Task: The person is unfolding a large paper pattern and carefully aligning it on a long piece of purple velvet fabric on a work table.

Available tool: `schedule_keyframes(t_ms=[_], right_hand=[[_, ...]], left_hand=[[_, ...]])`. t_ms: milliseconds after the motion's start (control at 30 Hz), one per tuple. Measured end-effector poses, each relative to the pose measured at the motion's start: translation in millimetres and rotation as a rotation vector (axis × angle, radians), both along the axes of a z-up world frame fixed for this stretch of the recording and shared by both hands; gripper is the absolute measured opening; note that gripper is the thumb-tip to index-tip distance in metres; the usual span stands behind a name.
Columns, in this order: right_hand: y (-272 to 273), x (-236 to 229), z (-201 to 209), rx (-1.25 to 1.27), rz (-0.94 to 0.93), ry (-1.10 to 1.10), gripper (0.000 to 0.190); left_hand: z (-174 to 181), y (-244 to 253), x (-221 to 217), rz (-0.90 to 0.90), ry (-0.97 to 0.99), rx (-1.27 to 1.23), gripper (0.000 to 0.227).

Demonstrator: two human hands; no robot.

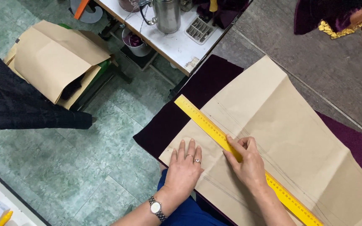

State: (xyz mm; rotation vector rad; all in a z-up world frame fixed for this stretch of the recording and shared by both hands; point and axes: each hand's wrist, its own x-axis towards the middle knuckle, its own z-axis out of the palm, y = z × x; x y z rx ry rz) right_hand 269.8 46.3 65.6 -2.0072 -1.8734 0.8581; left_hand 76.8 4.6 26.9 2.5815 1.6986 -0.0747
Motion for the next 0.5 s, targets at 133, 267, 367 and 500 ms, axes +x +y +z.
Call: schedule_keyframes(t_ms=[133, 267, 367, 500], right_hand=[[0.5, 3.7, -0.4, 0.021, 0.024, 0.012, 0.052], [-7.2, 14.9, -1.9, 0.147, 0.093, 0.094, 0.051], [-17.6, 26.2, -3.5, 0.211, 0.047, 0.073, 0.051], [-47.3, 39.4, -2.8, 0.231, -0.041, -0.018, 0.052]], left_hand=[[2.1, 2.3, 0.8, 0.014, -0.014, -0.03, 0.071], [6.7, 1.0, -0.3, 0.012, -0.017, -0.013, 0.071], [25.5, 9.0, -1.7, -0.011, -0.084, -0.058, 0.068], [35.7, 7.8, -4.1, -0.031, -0.154, -0.09, 0.066]])
